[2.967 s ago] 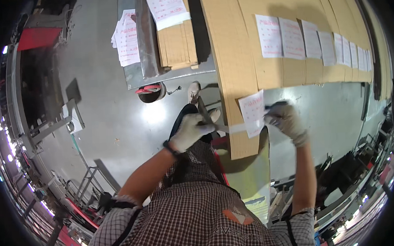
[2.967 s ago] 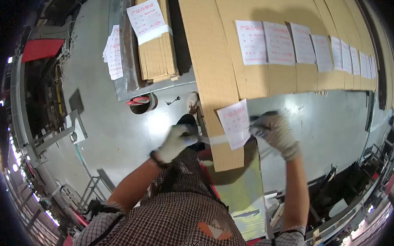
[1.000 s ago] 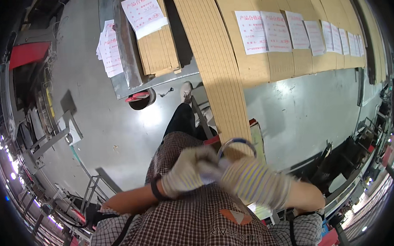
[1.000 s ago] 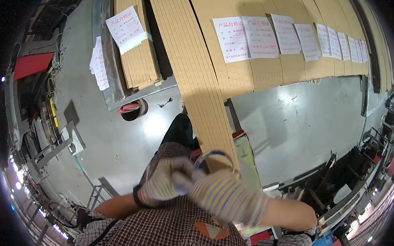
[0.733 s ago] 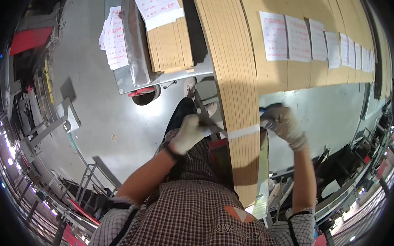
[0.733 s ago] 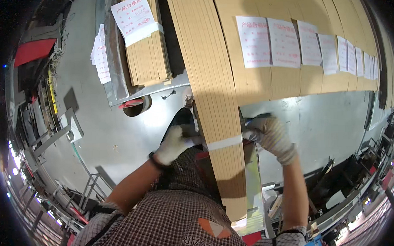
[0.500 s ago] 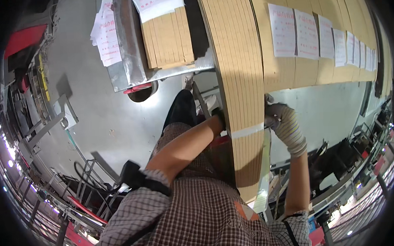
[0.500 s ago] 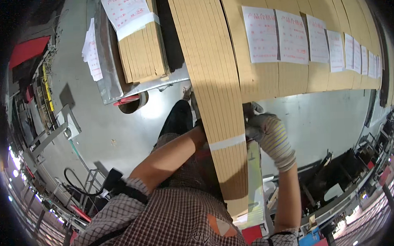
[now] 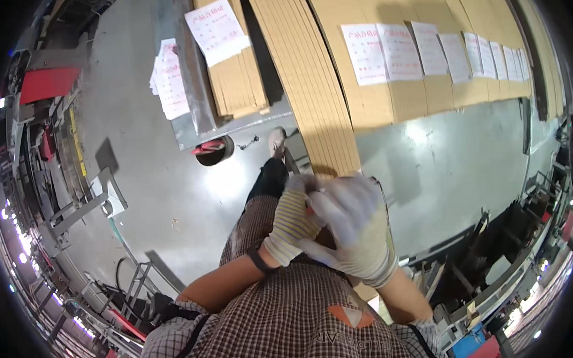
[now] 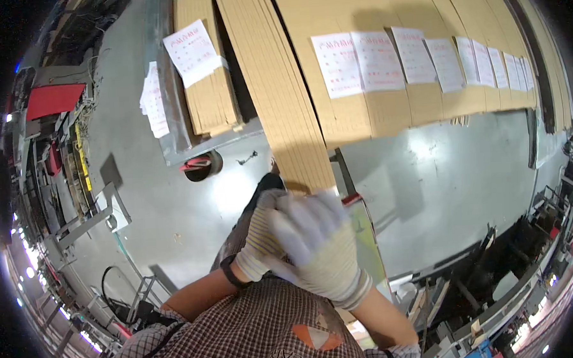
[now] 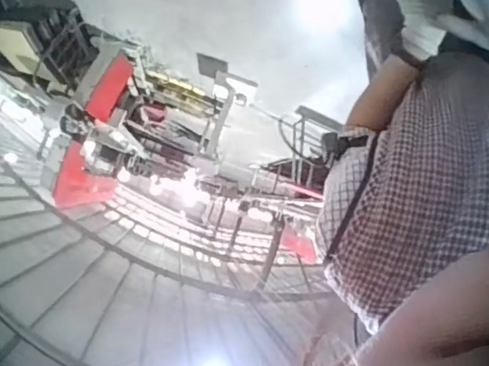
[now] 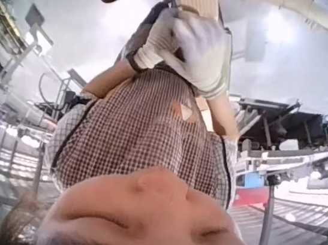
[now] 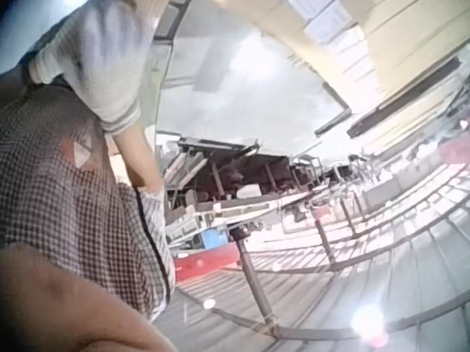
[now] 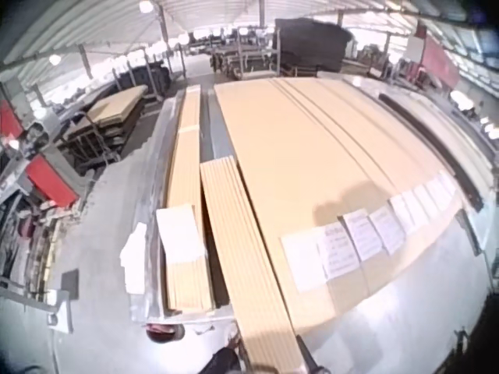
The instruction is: Group, label, and tape bundles of wooden slats in a factory setting.
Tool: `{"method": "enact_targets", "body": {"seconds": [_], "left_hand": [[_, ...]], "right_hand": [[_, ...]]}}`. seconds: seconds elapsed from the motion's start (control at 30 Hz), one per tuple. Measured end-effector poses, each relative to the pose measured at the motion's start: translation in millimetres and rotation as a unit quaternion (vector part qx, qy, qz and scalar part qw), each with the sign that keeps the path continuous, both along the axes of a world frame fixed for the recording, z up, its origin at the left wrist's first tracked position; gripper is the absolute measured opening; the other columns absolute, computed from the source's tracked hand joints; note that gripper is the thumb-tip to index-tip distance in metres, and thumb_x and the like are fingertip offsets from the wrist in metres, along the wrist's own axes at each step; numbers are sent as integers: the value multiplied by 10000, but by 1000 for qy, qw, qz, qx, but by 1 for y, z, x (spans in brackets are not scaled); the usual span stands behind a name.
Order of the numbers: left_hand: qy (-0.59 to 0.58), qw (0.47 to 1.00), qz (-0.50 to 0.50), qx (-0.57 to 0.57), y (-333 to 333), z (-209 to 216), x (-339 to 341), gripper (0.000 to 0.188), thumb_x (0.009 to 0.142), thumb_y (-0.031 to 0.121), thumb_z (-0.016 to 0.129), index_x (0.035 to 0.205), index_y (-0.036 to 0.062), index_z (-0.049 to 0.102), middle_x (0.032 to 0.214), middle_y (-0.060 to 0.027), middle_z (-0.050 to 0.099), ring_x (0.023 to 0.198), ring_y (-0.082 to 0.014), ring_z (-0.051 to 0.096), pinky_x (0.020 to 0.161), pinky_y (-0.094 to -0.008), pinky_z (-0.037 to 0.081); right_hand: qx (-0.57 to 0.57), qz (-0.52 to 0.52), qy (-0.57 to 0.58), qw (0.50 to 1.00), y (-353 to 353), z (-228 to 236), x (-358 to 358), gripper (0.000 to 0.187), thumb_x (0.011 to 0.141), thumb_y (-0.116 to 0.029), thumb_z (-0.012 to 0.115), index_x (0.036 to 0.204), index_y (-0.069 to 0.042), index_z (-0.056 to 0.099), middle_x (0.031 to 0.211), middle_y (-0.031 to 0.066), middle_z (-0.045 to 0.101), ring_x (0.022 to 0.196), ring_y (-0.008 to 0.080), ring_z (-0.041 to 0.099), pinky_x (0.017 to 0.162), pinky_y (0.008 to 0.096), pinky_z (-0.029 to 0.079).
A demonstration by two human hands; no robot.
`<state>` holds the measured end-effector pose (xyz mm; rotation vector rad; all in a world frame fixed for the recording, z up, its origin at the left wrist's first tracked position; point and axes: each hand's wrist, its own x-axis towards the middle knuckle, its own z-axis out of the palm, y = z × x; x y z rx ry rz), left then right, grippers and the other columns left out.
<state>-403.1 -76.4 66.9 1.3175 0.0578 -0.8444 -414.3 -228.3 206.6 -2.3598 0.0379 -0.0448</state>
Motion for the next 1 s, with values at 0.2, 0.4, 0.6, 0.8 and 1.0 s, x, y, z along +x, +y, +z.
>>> {"method": "enact_targets", "body": {"seconds": [0.2, 0.4, 0.6, 0.8, 1.0], "left_hand": [[176, 981, -67, -39, -36, 19, 24, 671, 756, 206, 841, 1284, 9, 475, 1236, -133, 586, 1135, -230, 586, 968, -371, 503], [-27, 978, -204, 43, -31, 4, 38, 736, 723, 194, 876, 1291, -4, 451, 1224, -128, 597, 1115, -226, 606, 964, -359, 510], [33, 985, -168, 0, -25, 0, 24, 832, 727, 145, 876, 1388, 28, 386, 1266, -81, 585, 1198, -173, 557, 1001, -365, 510], [8, 968, -240, 71, -25, 3, 33, 824, 719, 165, 884, 1376, 24, 408, 1272, -85, 588, 1181, -162, 555, 980, -337, 488], [20, 981, -179, 66, -23, -3, 26, 809, 685, 266, 891, 1295, -35, 453, 1165, -180, 656, 1075, -250, 656, 906, -361, 532]], "right_hand": [[-141, 120, 146, 972, -57, -31, -29, 224, 862, -167, 629, 1075, -102, 645, 868, 113, 657, 803, 250, 660, 744, 402, 510], [13, 79, 275, 958, -96, -24, 7, 261, 917, -244, 641, 1101, -60, 656, 786, 98, 663, 709, 301, 659, 650, 395, 519], [-151, 172, 191, 955, -89, -4, -11, 369, 913, -173, 587, 1258, -47, 564, 655, 64, 579, 522, 237, 604, 447, 389, 467], [-228, 142, 277, 923, -98, -39, -10, 156, 913, -211, 601, 985, -73, 616, 621, 86, 600, 516, 274, 604, 455, 402, 449], [37, 4, 330, 943, -118, -87, -9, 246, 860, -336, 691, 829, -94, 721, 713, 99, 683, 650, 323, 655, 577, 385, 508]]}}
